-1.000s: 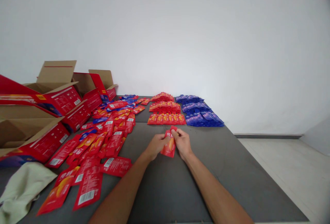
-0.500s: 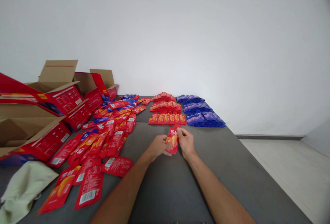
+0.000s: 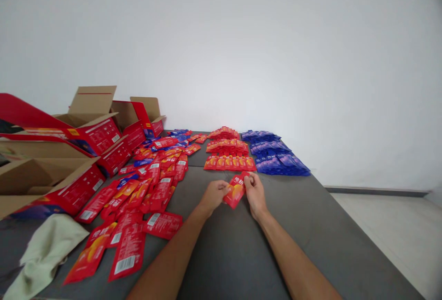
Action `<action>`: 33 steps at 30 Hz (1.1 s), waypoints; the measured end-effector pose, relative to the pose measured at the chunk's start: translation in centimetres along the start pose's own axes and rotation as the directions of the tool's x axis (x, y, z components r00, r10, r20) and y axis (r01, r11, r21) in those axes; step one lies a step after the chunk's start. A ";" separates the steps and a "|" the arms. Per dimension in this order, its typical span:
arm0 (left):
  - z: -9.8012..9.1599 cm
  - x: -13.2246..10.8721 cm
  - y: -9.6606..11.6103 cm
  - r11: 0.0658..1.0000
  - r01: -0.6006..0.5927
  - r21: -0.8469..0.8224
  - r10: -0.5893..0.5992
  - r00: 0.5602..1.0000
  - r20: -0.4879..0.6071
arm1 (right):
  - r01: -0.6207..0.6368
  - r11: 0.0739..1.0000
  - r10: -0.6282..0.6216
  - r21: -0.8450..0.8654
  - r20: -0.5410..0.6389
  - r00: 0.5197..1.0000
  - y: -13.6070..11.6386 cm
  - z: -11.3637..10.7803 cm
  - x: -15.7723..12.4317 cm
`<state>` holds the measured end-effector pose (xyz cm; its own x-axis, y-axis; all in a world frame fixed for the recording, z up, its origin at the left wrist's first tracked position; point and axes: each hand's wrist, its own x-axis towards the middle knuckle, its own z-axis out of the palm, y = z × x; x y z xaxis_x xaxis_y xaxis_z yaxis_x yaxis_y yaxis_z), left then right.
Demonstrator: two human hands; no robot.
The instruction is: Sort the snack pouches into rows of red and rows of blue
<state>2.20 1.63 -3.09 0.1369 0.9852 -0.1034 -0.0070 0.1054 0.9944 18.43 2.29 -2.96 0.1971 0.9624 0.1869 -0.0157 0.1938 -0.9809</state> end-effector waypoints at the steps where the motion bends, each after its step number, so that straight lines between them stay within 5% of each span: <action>1: -0.7 0.5 0.3 1.000 0.006 -0.001 -0.006 0.998 -0.057 | -0.032 0.999 0.032 0.020 -0.004 0.999 0.1 0.0 0.1; 4: -3.8 2.5 1.5 1.000 0.015 0.014 -0.010 0.959 -0.283 | -0.080 0.996 0.080 0.046 -0.001 0.997 0.5 0.0 0.2; 8: -8.1 5.9 2.5 0.974 0.064 0.218 0.062 0.847 -0.529 | -0.094 0.996 0.094 -0.012 0.030 0.995 0.9 0.2 0.1; 15: -11.6 11.0 2.0 0.893 0.118 0.435 0.184 0.786 -0.591 | -0.111 0.991 0.117 -0.078 0.070 0.991 1.1 0.1 0.1; 26: -12.4 11.8 0.6 0.649 0.160 0.744 0.262 0.871 -0.416 | -0.126 0.986 0.135 -0.105 0.085 0.987 0.8 0.1 0.0; 30: -12.0 11.8 0.9 0.429 -0.027 0.903 0.352 0.926 -0.139 | -0.130 0.986 0.139 -0.105 0.089 0.986 0.4 0.1 0.0; 33: -11.1 11.7 0.8 0.318 -0.180 0.931 0.274 0.957 0.092 | -0.127 0.987 0.136 -0.096 0.086 0.987 0.3 0.2 0.0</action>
<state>-7.22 14.73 -3.74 0.2199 0.9596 0.1757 0.8950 -0.2701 0.3549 18.22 2.39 -3.29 0.1080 0.9926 0.0560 0.0535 0.0505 -0.9973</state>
